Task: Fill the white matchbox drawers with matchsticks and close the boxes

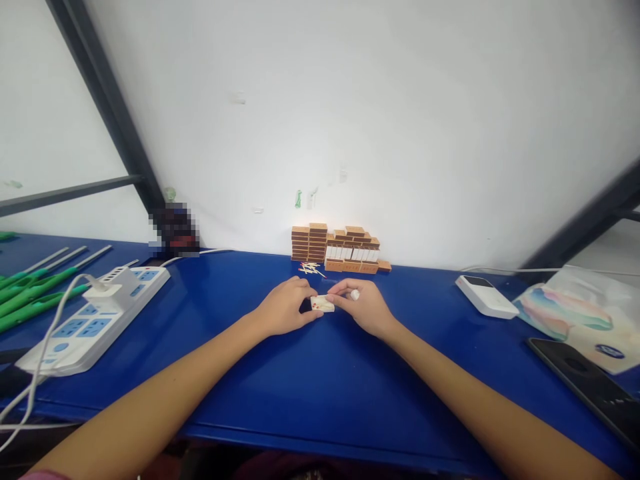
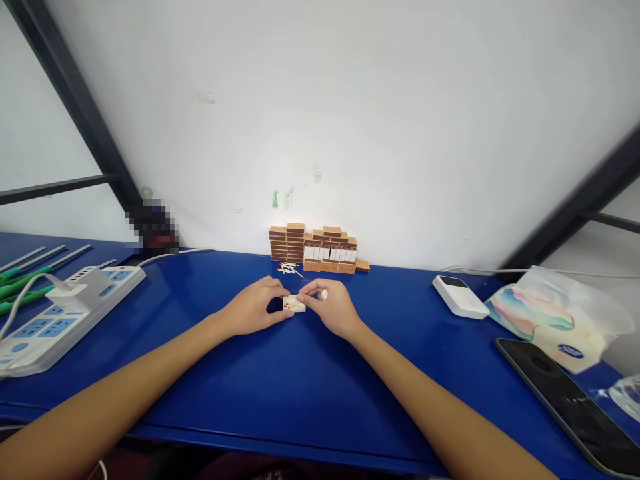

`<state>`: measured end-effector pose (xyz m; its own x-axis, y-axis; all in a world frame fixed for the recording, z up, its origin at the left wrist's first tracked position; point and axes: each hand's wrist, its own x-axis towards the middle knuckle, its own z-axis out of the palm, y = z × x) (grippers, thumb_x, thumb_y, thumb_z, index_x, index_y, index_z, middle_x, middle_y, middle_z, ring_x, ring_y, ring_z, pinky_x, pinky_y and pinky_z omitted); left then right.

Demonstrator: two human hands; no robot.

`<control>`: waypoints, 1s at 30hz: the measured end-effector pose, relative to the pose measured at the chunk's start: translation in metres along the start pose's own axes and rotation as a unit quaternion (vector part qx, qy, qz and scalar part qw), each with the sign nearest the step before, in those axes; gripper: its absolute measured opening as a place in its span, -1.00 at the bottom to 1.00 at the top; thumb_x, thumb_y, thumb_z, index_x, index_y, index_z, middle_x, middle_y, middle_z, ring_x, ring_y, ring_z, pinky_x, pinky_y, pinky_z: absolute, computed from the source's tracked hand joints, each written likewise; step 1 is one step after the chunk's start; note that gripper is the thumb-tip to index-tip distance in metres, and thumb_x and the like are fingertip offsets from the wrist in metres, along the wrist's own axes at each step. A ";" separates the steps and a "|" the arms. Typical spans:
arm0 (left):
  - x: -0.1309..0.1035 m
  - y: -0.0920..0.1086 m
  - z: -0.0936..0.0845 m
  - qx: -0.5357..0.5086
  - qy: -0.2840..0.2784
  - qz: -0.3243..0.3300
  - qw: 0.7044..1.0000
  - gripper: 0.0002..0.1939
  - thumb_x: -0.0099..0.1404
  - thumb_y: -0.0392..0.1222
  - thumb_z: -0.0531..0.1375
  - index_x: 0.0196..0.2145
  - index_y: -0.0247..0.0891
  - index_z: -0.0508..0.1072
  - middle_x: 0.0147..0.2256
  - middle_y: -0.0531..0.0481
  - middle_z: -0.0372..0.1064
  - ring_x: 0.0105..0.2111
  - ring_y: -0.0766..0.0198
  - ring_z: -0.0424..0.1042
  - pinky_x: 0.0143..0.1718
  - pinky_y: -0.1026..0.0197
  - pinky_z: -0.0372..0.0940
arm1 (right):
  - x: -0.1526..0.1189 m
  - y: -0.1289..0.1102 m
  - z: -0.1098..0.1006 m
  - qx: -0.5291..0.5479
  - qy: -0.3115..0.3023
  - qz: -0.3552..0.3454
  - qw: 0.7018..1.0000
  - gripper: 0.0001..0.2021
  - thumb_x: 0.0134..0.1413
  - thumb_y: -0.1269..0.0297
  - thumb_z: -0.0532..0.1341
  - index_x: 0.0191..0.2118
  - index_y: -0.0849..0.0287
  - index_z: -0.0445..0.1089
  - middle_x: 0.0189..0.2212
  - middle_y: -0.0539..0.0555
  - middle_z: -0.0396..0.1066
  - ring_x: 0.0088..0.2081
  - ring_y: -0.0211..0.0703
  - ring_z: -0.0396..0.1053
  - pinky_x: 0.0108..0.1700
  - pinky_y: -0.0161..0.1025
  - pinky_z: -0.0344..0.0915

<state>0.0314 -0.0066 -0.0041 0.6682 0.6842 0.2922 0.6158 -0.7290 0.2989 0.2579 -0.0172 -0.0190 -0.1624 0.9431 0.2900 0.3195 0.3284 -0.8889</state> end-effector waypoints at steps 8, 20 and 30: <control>0.000 0.000 -0.002 -0.008 0.000 0.002 1.000 -0.71 0.37 0.03 0.27 -0.08 -0.20 0.57 -0.21 -0.09 0.46 -0.15 0.09 0.39 -0.13 0.08 0.33 | -0.004 0.000 0.004 -0.072 -0.012 -0.018 0.997 -0.82 0.06 0.12 0.38 -0.34 0.12 0.60 -0.37 0.03 0.57 -0.33 -0.11 0.40 -0.22 -0.18 0.26; 0.000 0.000 -0.004 -0.008 -0.008 0.007 1.000 -0.71 0.36 0.01 0.29 -0.08 -0.21 0.56 -0.19 -0.10 0.47 -0.12 0.08 0.40 -0.11 0.09 0.33 | 0.000 -0.004 -0.002 -0.188 -0.027 -0.076 0.979 -0.71 0.33 0.09 0.19 -0.30 0.11 0.58 -0.31 0.08 0.51 -0.24 -0.09 0.40 -0.13 -0.17 0.26; 0.000 -0.003 -0.001 0.005 -0.010 0.020 1.000 -0.67 0.38 0.04 0.27 -0.05 -0.23 0.56 -0.18 -0.12 0.45 -0.13 0.07 0.40 -0.09 0.07 0.33 | -0.165 -0.064 0.013 -0.247 -0.190 0.048 0.949 -0.67 0.32 -0.11 0.19 -0.39 -0.13 0.55 -0.37 -0.05 0.53 -0.30 -0.05 0.52 -0.35 -0.19 0.40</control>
<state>0.0297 -0.0044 -0.0037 0.7005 0.6545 0.2847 0.5928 -0.7556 0.2786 0.2523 -0.1948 -0.0142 -0.4059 0.9138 -0.0169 0.7335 0.3147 -0.6024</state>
